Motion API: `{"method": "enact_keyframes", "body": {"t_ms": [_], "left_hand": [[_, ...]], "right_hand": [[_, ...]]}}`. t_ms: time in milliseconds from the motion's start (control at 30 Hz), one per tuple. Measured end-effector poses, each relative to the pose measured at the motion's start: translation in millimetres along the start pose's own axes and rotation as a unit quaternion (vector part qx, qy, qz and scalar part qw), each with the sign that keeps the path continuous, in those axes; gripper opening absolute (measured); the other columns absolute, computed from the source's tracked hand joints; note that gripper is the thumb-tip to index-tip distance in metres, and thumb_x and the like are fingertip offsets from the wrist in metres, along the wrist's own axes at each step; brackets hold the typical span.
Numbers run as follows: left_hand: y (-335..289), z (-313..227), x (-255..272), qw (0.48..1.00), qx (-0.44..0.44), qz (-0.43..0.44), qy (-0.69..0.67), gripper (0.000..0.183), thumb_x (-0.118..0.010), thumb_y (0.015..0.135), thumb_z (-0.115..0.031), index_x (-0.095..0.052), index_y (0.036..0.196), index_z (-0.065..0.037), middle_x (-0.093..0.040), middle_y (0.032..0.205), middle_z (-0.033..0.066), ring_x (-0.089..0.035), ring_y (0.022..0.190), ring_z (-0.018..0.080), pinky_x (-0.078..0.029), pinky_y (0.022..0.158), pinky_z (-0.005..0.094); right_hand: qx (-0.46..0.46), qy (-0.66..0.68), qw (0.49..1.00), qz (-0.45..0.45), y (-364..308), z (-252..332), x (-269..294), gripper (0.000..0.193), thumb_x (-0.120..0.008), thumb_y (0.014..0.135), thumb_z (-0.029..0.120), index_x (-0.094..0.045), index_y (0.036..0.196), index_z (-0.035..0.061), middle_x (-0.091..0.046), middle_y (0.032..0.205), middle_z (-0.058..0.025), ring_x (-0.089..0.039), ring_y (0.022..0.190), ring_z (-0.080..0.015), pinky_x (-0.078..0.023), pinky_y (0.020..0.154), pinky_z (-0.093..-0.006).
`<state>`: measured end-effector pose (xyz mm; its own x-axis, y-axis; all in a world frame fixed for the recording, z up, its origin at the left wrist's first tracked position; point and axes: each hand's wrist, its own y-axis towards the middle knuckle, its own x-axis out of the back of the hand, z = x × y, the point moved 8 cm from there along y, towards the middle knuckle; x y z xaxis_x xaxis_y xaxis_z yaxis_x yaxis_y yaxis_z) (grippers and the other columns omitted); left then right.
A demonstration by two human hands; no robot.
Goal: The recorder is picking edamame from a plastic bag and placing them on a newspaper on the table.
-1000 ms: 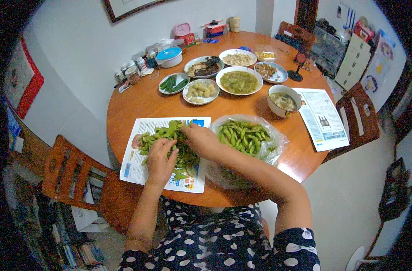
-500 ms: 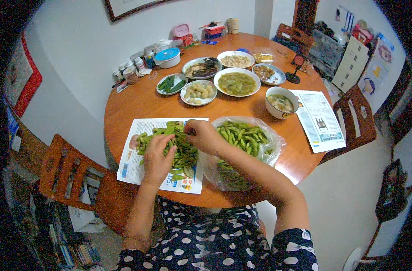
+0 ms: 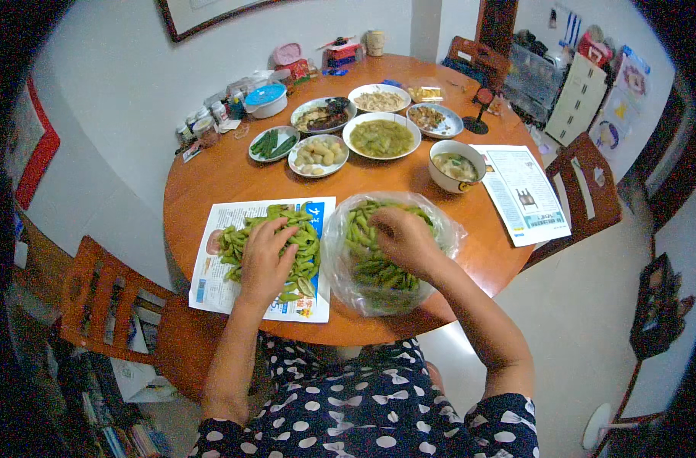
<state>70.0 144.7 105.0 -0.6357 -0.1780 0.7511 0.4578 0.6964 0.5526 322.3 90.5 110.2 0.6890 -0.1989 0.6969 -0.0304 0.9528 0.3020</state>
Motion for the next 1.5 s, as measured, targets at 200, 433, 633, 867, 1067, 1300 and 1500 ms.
{"method": "enact_keyframes", "body": {"t_ms": [200,433,633,867,1067,1300,1500], "left_hand": [[-1,-10,-20,0.996,-0.031,0.056,0.065,0.031,-0.078,0.083,-0.015,-0.078,0.114,-0.012,-0.061,0.143,0.0115,-0.049,0.140,0.0336,-0.037,0.111,0.0511],[-8,-19,-32,0.988,-0.070,0.066,0.119,0.036,-0.085,0.078,-0.017,-0.079,0.113,-0.009,-0.058,0.148,0.0145,-0.047,0.142,0.0369,-0.036,0.112,0.0543],[-7,-11,-36,0.992,-0.062,0.043,0.101,0.026,-0.082,0.081,-0.013,-0.078,0.105,-0.004,-0.060,0.145,0.0152,-0.050,0.139,0.0373,-0.038,0.110,0.0540],[-6,-2,-25,1.000,-0.017,-0.015,0.015,0.016,-0.080,0.085,-0.010,-0.077,0.100,-0.005,-0.065,0.139,0.0166,-0.053,0.137,0.0392,-0.039,0.113,0.0545],[-11,-4,-11,0.998,-0.013,-0.054,-0.027,0.012,-0.078,0.086,-0.010,-0.078,0.097,-0.007,-0.067,0.136,0.0143,-0.054,0.137,0.0364,-0.039,0.113,0.0522],[-7,4,-4,0.997,-0.002,-0.064,-0.038,0.025,-0.076,0.088,-0.011,-0.077,0.112,-0.006,-0.067,0.137,0.0135,-0.055,0.137,0.0358,-0.039,0.116,0.0508],[9,31,-7,0.999,0.024,-0.035,0.029,0.032,-0.072,0.092,-0.016,-0.075,0.123,-0.008,-0.066,0.140,0.0102,-0.052,0.138,0.0338,-0.035,0.117,0.0513]], "right_hand": [[0.060,-0.138,0.988,0.034,-13,-8,-15,0.016,-0.070,0.085,0.004,-0.071,0.101,0.0033,-0.069,0.100,-0.0165,-0.066,0.103,-0.0370,-0.053,0.093,-0.0463],[0.110,-0.202,0.970,0.076,-18,-9,-31,0.012,-0.069,0.086,0.012,-0.069,0.097,0.0060,-0.068,0.097,-0.0144,-0.064,0.103,-0.0368,-0.053,0.092,-0.0493],[0.105,-0.121,0.983,0.091,-9,14,-30,0.022,-0.074,0.088,0.017,-0.074,0.107,0.0060,-0.068,0.103,-0.0127,-0.064,0.106,-0.0346,-0.052,0.094,-0.0474],[0.170,-0.085,0.979,0.070,24,46,-70,0.032,-0.077,0.083,0.011,-0.072,0.115,0.0059,-0.068,0.114,-0.0136,-0.064,0.112,-0.0360,-0.053,0.098,-0.0459],[0.167,-0.146,0.972,0.075,33,47,-103,0.031,-0.077,0.082,0.009,-0.073,0.112,0.0072,-0.070,0.110,-0.0119,-0.065,0.108,-0.0344,-0.053,0.095,-0.0458],[0.177,-0.081,0.981,0.003,21,50,-52,0.013,-0.073,0.087,0.011,-0.075,0.099,0.0060,-0.071,0.100,-0.0119,-0.065,0.103,-0.0344,-0.052,0.091,-0.0464],[0.078,-0.165,0.982,-0.048,11,6,-10,0.012,-0.069,0.088,0.016,-0.075,0.097,0.0099,-0.071,0.096,-0.0118,-0.065,0.105,-0.0353,-0.048,0.094,-0.0521]]}}
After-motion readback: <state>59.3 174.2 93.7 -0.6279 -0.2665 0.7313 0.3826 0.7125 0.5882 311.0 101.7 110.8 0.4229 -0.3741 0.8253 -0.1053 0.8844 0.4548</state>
